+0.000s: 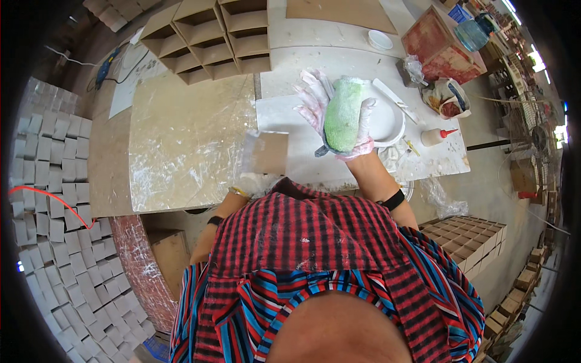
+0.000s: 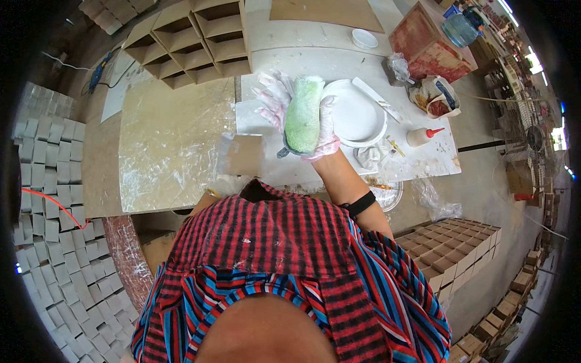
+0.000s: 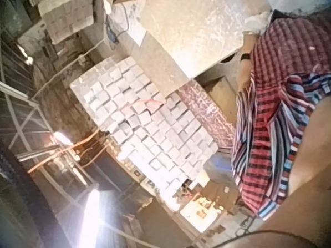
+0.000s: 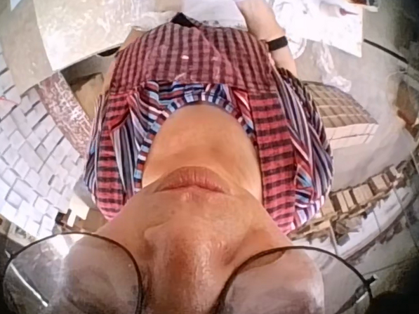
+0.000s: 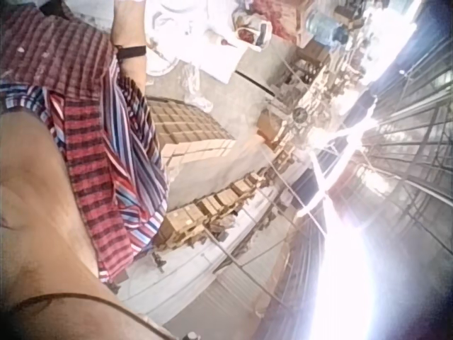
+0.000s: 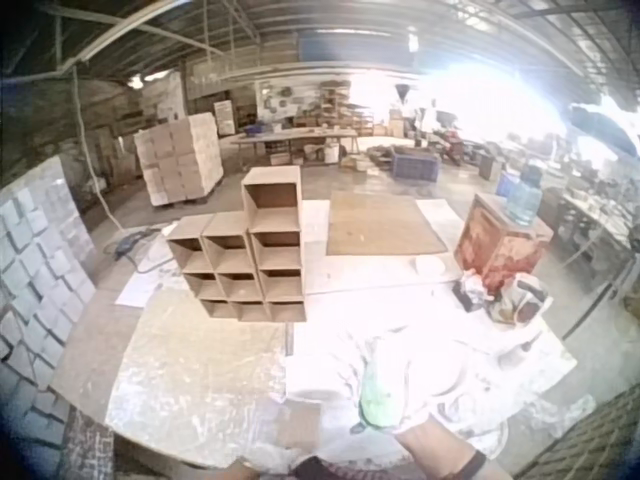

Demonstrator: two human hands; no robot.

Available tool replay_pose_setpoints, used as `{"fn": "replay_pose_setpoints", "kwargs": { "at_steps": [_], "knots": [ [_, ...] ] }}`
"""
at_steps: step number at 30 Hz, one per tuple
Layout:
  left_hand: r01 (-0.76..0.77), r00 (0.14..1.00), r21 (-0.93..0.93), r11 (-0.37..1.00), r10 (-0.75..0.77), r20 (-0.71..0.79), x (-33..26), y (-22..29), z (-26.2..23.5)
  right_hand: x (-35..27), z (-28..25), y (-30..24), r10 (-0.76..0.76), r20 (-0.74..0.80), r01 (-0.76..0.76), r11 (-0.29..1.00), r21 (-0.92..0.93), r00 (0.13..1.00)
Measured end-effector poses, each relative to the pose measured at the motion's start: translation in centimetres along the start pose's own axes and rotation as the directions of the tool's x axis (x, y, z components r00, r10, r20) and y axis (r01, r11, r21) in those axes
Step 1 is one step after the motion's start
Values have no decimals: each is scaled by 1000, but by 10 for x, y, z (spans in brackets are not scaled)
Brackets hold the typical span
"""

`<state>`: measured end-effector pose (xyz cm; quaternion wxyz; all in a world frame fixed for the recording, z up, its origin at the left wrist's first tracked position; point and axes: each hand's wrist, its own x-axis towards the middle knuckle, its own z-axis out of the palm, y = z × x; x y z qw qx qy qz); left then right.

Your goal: Applying a white liquid finish to a small wooden box using a sponge.

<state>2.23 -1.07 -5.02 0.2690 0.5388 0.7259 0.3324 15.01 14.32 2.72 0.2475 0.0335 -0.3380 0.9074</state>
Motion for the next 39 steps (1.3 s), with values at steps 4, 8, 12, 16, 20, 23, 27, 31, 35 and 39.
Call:
{"fn": "replay_pose_setpoints", "kwargs": {
  "at_steps": [4, 8, 12, 16, 20, 23, 27, 31, 35, 39],
  "knots": [
    [-30, 999, 21, 999, 30, 14, 25, 1, 10, -1, 0, -3, 30, -57, -32, 999, -35, 998],
    [-2, 996, -19, 1000, 4, 87, -1, 1, -2, -1, -7, -2, 7, -7, -7, 1000, 22, 1000],
    [43, 971, -63, 997, -27, 238, -44, 4, -29, -2, -8, -4, -7, -103, 9, 1000, 18, 995],
    [47, 955, -115, 992, -11, 297, -61, 23, -54, 2, -4, -4, 14, -41, -13, 1000, 17, 999],
    [-117, 993, -47, 992, 118, 19, -18, 47, -49, 8, 2, 7, 19, 30, -21, 995, 101, 999],
    [35, 977, 282, 959, 26, -210, 10, 83, -51, 14, 1, 13, 31, 50, -34, 997, 62, 998],
    [87, 957, 257, 963, -9, -292, 17, 106, -56, 8, -3, 19, 34, 17, -35, 998, 49, 999],
    [28, 953, 247, 969, 49, -298, 33, 90, -44, 8, -4, 24, 21, 5, -22, 984, 178, 1000],
    [-57, 942, 256, 965, 137, -305, 42, 88, -40, -1, -33, 35, 128, -73, -110, 970, 216, 989],
    [-2, 972, 300, 954, 72, -223, 35, 105, -41, 3, -3, 21, 84, -6, -83, 990, 110, 996]
  ]
}}
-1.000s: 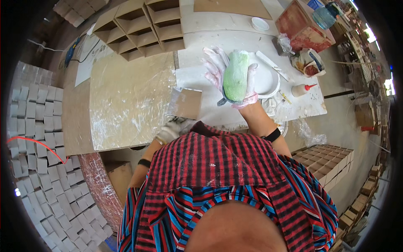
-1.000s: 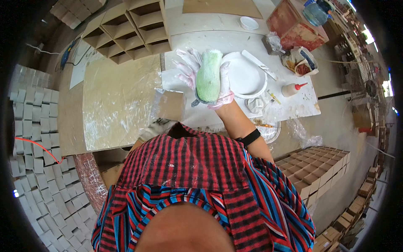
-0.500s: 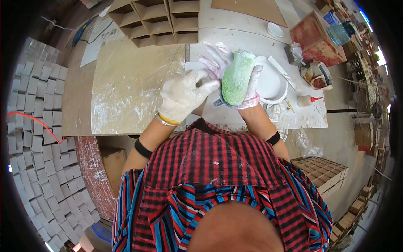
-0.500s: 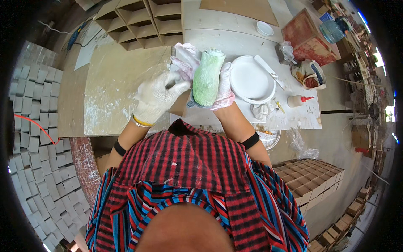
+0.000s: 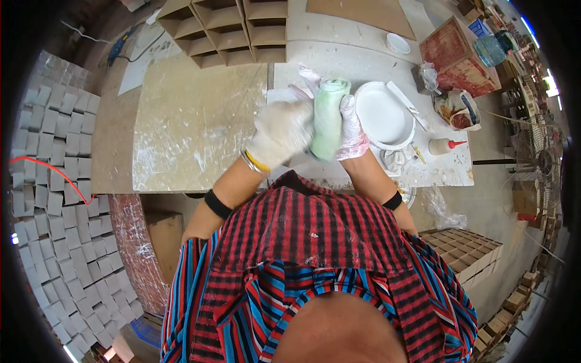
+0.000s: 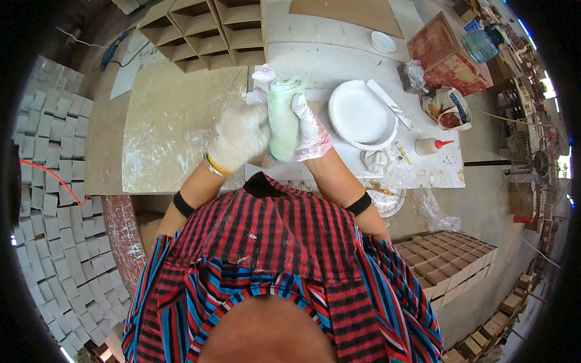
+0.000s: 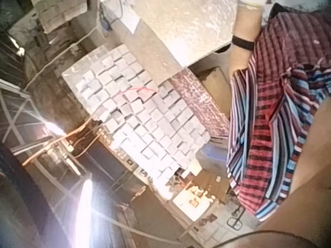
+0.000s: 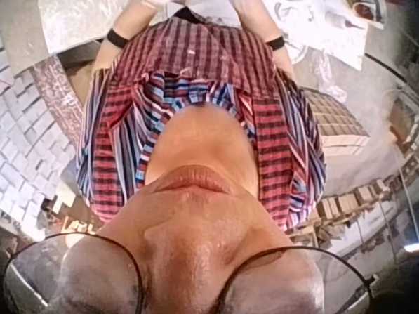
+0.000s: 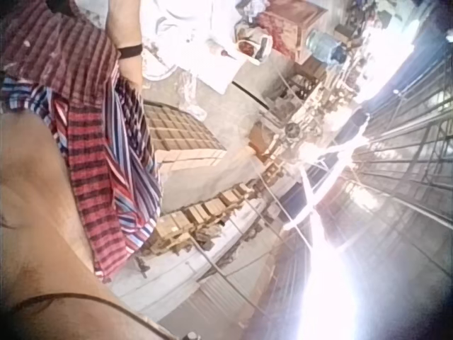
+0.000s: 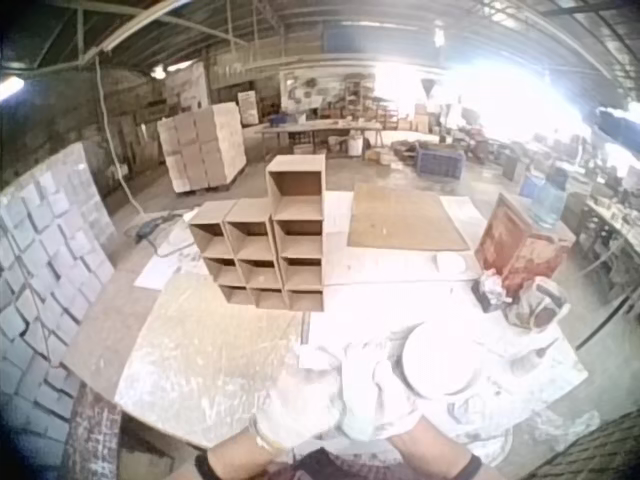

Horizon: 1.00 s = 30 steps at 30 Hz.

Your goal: Applying a white liquid finish to a small wooden box using a sponge.

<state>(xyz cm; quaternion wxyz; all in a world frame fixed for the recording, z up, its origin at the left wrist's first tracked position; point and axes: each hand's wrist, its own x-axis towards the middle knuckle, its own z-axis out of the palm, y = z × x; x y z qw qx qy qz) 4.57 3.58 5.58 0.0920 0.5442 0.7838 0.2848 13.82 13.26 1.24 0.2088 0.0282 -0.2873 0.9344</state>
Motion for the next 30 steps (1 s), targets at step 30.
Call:
{"fn": "replay_pose_setpoints", "kwargs": {
  "at_steps": [30],
  "knots": [
    [443, 764, -896, -20, -515, 389, -130, -171, 23, -50, -64, -27, 187, -293, -61, 918, 392, 938]
  ]
}}
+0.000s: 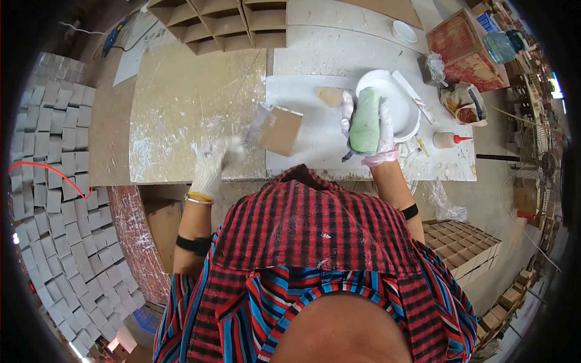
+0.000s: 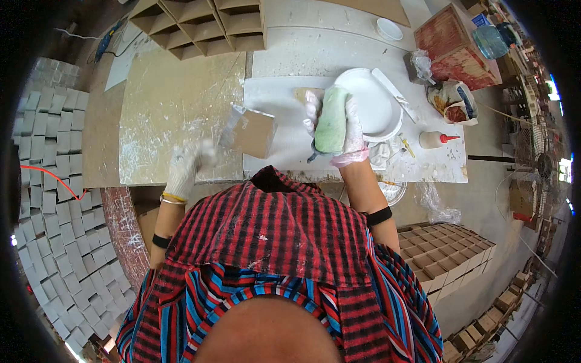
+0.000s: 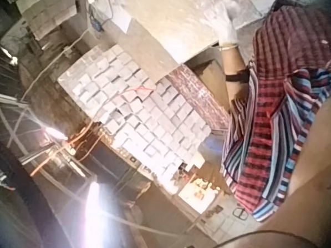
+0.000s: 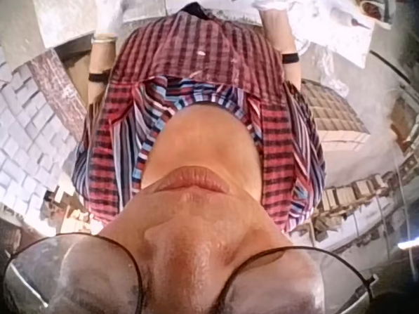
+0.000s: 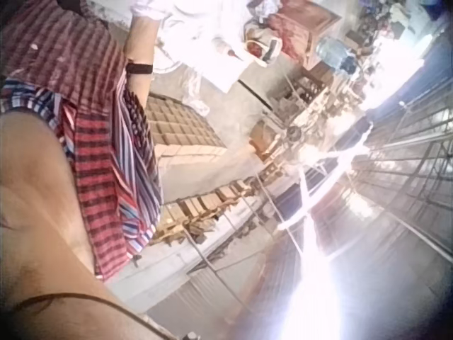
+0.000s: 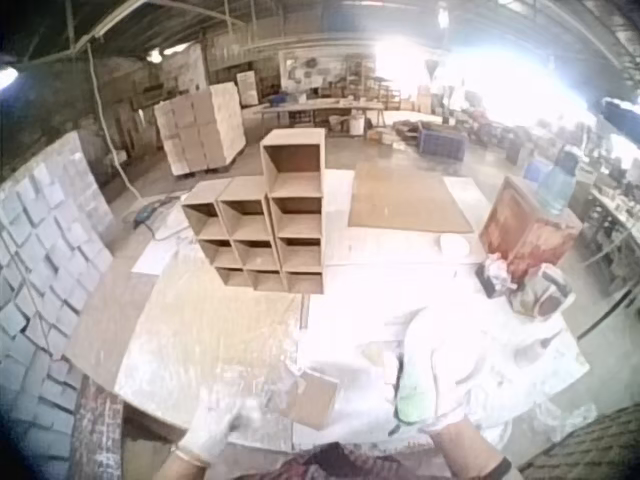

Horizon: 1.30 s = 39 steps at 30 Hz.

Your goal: Applying a white liquid finish to a small wooden box using a sponge.

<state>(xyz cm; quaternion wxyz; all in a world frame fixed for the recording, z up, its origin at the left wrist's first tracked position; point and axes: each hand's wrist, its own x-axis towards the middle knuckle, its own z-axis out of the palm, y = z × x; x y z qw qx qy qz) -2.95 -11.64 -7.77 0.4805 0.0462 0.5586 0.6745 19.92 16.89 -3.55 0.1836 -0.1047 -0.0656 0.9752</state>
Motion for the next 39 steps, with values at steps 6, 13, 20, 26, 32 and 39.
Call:
{"fn": "replay_pose_setpoints", "kwargs": {
  "at_steps": [6, 13, 20, 26, 32, 39],
  "knots": [
    [57, 998, -133, 989, -54, 22, -13, -69, 43, 3, -38, 5, 54, -130, -106, 894, -436, 990],
    [-77, 965, -132, 988, 40, -261, 38, -95, 86, -11, -41, 14, 154, -256, -263, 839, -477, 955],
    [-249, 951, -211, 945, 198, -237, 67, -68, 109, -23, -43, -12, 187, -187, -264, 739, -620, 964],
    [-321, 693, 927, 194, 715, 90, 43, 4, 129, -29, -29, -38, 165, -71, -177, 824, -538, 984],
    [-200, 541, 979, 36, 837, 80, 19, 43, 123, -21, -7, -31, 196, 16, -153, 815, -559, 981],
    [-738, 593, 364, 568, 804, -52, -17, 80, 123, -23, 2, -26, 188, 26, -140, 813, -566, 982]
  ]
}}
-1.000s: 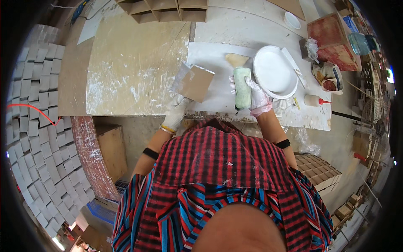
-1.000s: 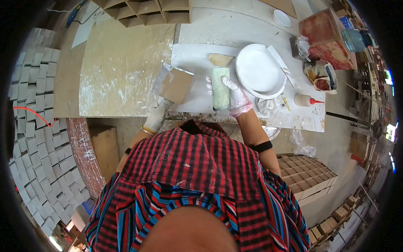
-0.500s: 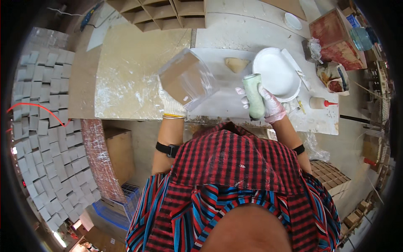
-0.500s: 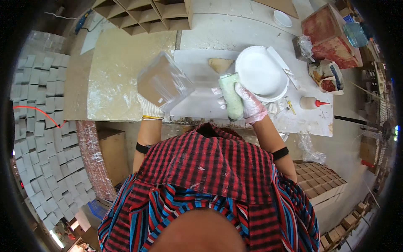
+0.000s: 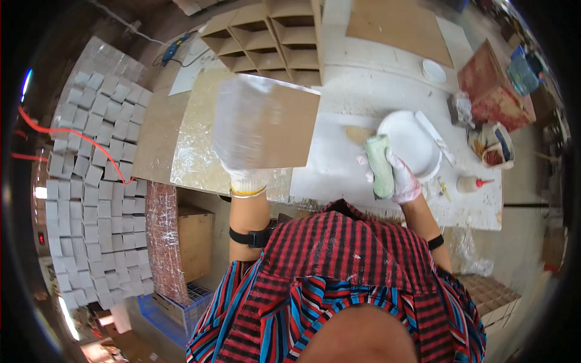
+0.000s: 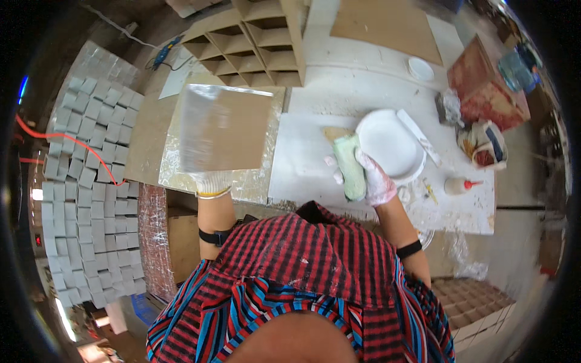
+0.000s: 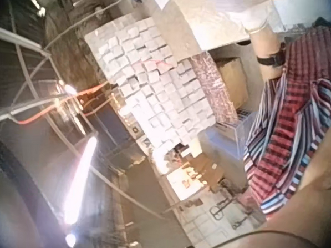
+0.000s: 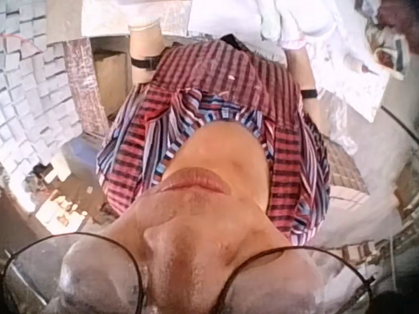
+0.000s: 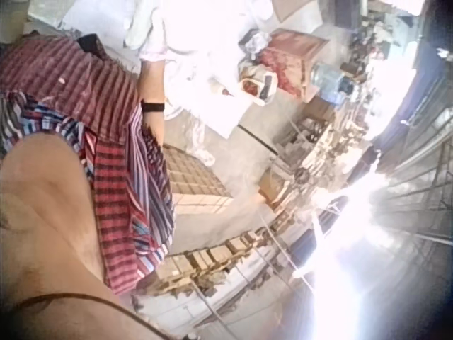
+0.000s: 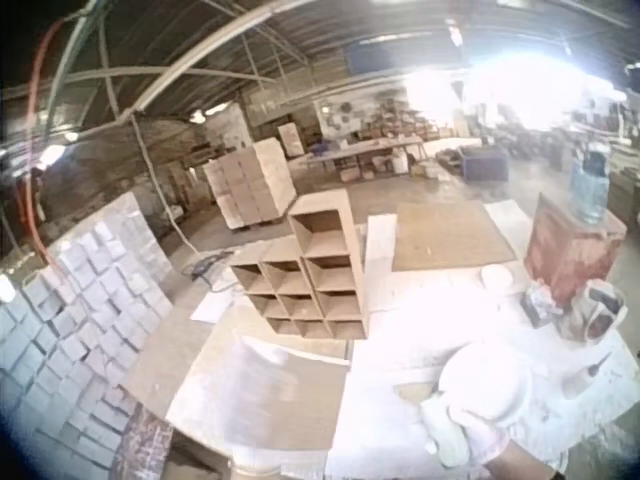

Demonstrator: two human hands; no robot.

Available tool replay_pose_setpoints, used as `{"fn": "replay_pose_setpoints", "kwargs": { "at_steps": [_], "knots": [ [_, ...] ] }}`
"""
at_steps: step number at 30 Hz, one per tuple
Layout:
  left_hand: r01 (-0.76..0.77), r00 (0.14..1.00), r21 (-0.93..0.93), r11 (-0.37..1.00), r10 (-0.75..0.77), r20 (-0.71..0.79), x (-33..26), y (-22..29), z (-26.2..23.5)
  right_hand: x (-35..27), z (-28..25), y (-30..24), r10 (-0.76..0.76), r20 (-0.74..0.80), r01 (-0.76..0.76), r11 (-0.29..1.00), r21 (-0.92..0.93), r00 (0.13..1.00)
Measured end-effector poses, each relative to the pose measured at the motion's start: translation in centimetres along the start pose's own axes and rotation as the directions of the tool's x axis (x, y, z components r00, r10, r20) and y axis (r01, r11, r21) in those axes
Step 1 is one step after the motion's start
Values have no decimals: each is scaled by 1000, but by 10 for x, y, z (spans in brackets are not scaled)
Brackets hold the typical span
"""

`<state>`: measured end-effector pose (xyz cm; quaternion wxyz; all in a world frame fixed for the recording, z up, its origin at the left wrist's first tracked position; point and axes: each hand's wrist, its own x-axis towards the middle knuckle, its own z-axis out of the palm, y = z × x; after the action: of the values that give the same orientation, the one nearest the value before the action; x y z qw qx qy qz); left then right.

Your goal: Applying a white liquid finish to a small wooden box using a sponge.

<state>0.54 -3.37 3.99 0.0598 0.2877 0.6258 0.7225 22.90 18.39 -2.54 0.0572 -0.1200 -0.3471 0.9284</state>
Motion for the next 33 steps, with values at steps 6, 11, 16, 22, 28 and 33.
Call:
{"fn": "replay_pose_setpoints", "kwargs": {
  "at_steps": [6, 11, 16, 22, 28, 33],
  "knots": [
    [130, 987, -413, 902, -79, 139, -24, 23, -15, 2, 1, 10, -38, -3, 38, 999, -27, 999],
    [100, 983, -431, 897, -22, 183, -17, 22, -22, 8, 7, 14, -76, -75, 74, 997, -28, 994],
    [113, 978, -438, 892, -21, 209, -9, 26, -29, 15, 30, 11, -102, -30, 99, 992, -80, 994],
    [154, 956, -430, 889, -25, 292, 3, 24, -36, 20, 70, -19, -144, -33, 134, 969, -205, 989],
    [217, 884, -350, 911, -32, 465, 21, 29, -25, 43, 159, -109, -479, 509, 626, 115, -771, 715],
    [256, 799, -300, 919, -27, 600, 32, 27, -6, 82, 223, -124, -308, 793, 737, -301, -605, 525]
  ]
}}
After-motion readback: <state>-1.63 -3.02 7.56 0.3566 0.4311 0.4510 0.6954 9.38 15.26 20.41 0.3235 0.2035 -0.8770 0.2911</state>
